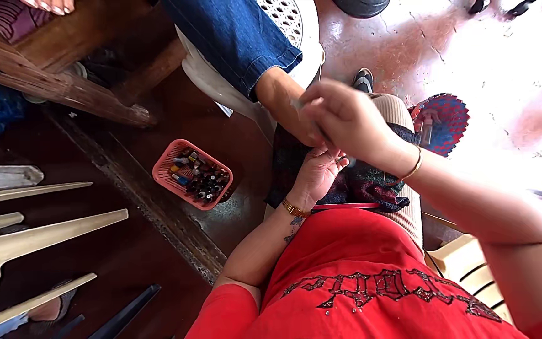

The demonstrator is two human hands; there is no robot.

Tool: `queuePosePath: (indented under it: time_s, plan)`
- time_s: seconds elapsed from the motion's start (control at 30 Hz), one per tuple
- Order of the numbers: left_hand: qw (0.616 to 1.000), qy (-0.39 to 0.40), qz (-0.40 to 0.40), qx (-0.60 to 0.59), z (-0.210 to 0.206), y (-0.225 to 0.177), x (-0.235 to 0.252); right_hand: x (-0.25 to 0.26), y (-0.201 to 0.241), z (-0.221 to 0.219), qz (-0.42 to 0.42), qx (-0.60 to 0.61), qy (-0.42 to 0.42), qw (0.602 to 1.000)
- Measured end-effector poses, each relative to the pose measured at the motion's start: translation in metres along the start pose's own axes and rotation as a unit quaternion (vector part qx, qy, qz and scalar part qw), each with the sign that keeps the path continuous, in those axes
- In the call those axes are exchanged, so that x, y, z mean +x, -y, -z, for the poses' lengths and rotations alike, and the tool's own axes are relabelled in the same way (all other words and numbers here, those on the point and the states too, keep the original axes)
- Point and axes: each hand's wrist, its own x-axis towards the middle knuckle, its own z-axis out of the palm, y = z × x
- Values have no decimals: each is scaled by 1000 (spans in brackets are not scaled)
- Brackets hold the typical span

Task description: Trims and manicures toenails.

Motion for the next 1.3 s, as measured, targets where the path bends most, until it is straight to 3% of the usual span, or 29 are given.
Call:
queuePosePath:
  time_s: [0.07,0.13,0.23,0.4,0.93,1.3]
  plan:
    - [1000,2,-8,23,-3,2,1,-9,-8,-3,54,12,-136,989]
    - [999,-6,-23,33,-5,4,3,-32,-9,-7,12,46,-182,982]
    - [997,-1,-36,70,-5,5,5,-80,-15,-18,-90,83,-186,975]
    - [997,1,-23,73,-3,7,7,-114,-26,-28,-154,62,-201,965]
    - [996,13,-34,79,-2,7,4,-113,-26,-31,-167,23,-201,965]
    - [997,10,-31,75,-3,6,4,-111,-25,-33,-180,85,-207,958]
